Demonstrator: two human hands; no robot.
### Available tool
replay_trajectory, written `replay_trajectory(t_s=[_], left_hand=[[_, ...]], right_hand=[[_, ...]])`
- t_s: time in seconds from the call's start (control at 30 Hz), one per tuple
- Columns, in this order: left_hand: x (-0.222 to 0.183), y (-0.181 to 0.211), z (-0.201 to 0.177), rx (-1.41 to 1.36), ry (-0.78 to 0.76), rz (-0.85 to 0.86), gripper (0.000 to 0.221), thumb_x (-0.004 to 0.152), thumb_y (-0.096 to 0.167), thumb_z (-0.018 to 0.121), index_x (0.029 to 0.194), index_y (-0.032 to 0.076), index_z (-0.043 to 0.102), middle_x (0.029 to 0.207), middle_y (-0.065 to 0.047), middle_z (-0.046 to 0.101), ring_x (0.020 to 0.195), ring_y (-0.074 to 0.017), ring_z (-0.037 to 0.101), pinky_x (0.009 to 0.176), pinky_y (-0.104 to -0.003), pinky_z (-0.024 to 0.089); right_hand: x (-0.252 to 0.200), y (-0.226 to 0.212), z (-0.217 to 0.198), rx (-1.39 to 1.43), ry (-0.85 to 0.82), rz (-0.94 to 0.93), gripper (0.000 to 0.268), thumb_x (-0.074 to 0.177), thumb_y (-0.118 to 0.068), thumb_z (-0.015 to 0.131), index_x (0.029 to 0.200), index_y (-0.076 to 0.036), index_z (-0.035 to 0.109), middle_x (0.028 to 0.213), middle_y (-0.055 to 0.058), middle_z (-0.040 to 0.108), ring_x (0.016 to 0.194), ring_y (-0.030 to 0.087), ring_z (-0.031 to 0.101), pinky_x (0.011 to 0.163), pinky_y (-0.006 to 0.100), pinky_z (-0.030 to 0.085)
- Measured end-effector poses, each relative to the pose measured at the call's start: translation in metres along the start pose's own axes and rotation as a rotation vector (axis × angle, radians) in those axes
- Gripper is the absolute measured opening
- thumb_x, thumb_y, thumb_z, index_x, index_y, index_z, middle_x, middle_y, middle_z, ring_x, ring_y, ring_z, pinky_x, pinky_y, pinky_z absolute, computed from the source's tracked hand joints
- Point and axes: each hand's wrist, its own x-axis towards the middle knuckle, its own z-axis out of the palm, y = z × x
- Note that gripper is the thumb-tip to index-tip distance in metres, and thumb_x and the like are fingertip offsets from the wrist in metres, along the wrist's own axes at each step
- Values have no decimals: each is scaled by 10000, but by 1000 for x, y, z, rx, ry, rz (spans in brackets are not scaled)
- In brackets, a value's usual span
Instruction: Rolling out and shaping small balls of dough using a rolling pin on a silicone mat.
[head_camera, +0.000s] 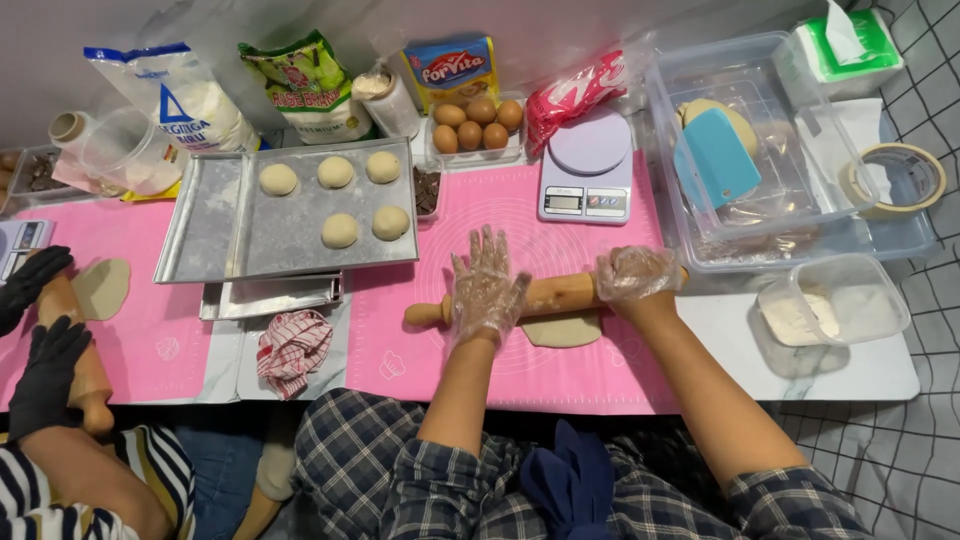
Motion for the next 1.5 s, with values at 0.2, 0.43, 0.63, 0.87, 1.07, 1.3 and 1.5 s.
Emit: replay_trajectory(t_s=[0.2, 0.43, 0.63, 0.87, 1.07, 1.3, 1.5], left_hand=[[46, -10, 14, -190, 40, -68, 806, 998, 662, 47, 1661, 203, 55, 1730, -75, -34, 1579, -332, 40, 1241, -637, 84], [12, -2, 7, -77, 2, -21, 791, 1012, 638, 126, 1653, 177, 103, 1731, -106, 37, 1593, -301, 29, 1259, -609, 61], [-32, 11, 1, 20, -70, 7, 820, 998, 657, 281, 1646, 170, 157, 1719, -95, 148, 1587, -259, 106, 1256, -604, 36], [-79, 15, 5, 23, -131, 95, 906, 972, 714, 282, 1633, 106, 160, 1711, -80, 182, 1585, -225, 99, 1245, -615, 27], [-60, 2, 45, 78, 18, 190, 830, 888, 541, 683, 1541, 105, 413, 1484, -164, 542, 1444, -282, 432, 1257, -528, 138], [-52, -16, 38, 62, 32, 188, 824, 886, 543, 685, 1532, 106, 420, 1467, -161, 548, 1429, -283, 443, 1245, -525, 154], [-47, -42, 31, 45, 48, 177, 816, 883, 545, 687, 1521, 108, 428, 1447, -158, 556, 1411, -283, 455, 1231, -521, 174]], right_hand=[[24, -16, -32, 56, -136, 109, 508, 1023, -439, 443, 1021, -59, 779, 1043, 209, 774, 1171, 411, 673, 1066, 560, 425], [-2, -13, -31, -59, -120, 15, 548, 1012, -532, 399, 1075, -135, 770, 1066, 117, 768, 1169, 333, 683, 1069, 492, 417], [-41, -3, -13, -100, 139, -146, 491, 992, -522, 436, 990, -129, 730, 990, 106, 742, 1050, 288, 694, 965, 436, 462], [-84, 18, 19, -109, 950, -492, 537, 998, -523, 384, 1080, -117, 726, 998, 75, 718, 930, 214, 725, 770, 331, 537], [-111, 1, 4, -43, 942, -475, 567, 969, -602, 475, 1188, -120, 681, 1152, 92, 713, 1005, 270, 708, 818, 376, 534], [-94, 15, 13, 277, 1025, -437, 459, 1005, -406, 560, 1301, -68, 655, 1315, 160, 642, 1169, 331, 646, 979, 404, 519], [-59, -9, 70, 386, 660, -594, 334, 832, -66, 720, 1148, 31, 676, 1059, 201, 720, 1076, 389, 709, 987, 473, 560]])
